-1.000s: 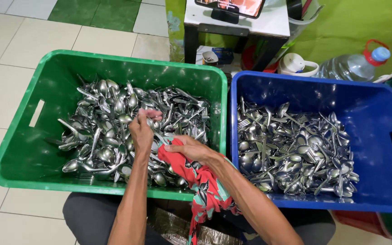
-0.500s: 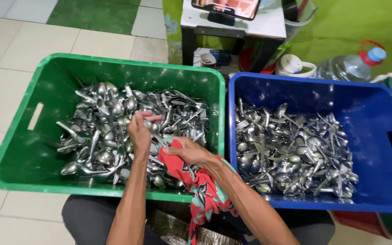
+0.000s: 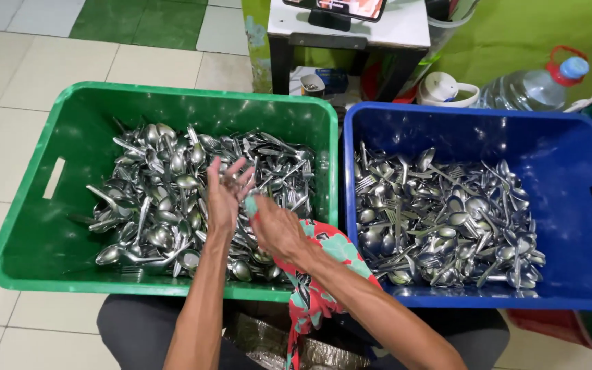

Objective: Wiping and polishing metal spoons and forks using a cloth.

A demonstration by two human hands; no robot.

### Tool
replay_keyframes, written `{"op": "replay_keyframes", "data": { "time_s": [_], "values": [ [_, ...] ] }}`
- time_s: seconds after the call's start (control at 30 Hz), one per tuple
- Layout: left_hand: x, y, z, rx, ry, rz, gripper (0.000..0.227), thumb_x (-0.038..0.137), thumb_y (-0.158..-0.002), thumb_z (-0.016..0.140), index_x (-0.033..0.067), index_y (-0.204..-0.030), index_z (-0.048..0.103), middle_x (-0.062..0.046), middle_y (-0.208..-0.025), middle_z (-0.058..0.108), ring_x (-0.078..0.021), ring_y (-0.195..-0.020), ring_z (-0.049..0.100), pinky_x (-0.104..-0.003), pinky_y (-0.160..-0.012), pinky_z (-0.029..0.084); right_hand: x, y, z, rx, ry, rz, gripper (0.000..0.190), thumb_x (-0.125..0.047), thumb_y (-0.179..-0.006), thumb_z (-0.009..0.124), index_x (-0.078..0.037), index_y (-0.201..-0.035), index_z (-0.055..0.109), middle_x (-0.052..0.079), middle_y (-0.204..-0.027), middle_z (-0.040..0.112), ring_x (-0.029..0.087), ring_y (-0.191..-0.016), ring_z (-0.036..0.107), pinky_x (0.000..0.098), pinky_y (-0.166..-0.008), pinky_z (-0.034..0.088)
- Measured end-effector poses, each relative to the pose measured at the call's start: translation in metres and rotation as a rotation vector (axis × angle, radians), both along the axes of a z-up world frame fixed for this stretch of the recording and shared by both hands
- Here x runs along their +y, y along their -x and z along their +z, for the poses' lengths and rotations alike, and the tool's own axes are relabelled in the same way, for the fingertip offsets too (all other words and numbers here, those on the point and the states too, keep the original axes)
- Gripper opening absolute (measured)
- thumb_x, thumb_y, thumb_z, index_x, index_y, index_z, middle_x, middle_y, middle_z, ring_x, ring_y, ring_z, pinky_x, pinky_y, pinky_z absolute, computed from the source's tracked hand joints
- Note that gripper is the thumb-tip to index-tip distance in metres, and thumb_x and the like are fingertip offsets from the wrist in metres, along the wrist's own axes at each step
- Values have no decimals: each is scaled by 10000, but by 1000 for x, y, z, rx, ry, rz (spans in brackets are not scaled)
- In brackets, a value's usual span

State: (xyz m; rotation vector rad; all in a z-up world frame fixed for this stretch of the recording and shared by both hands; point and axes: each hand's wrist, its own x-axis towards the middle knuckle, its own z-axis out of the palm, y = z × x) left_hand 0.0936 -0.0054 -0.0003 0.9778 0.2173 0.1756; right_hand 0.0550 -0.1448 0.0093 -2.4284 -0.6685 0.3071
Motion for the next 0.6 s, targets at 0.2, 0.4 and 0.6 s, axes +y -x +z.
{"op": "replay_keyframes", "data": {
  "time_s": [0.2, 0.4, 0.6],
  "values": [
    [-40, 29, 15, -3, -508, -258, 386, 235, -1100, 412, 37, -1284, 689, -158, -1196, 700, -241, -1134, 608, -416, -1074, 442, -6, -8, 11, -66, -124, -205, 330, -115, -926, 529, -22, -1220, 414, 326, -1127, 621, 564, -738, 674, 701, -664, 519],
    [0, 0, -53, 373, -346, 11, 410, 211, -1034, 378, 57, -1130, 746, -34, -774, 639, -82, -611, 525, -193, -509, 498, -11, -7, 19, -23, -287, -248, 267, -220, -984, 464, -40, -1173, 523, 263, -956, 672, 496, -741, 698, 589, -621, 524],
    [-19, 37, -2, 261, -836, -273, 388, 263, -1018, 402, 42, -1098, 711, -209, -859, 672, -349, -819, 667, -503, -706, 530, -7, -14, 23, -527, -286, -268, 332, -194, -976, 601, -31, -1264, 620, 186, -1002, 540, 466, -810, 643, 525, -648, 564]
  ]
}}
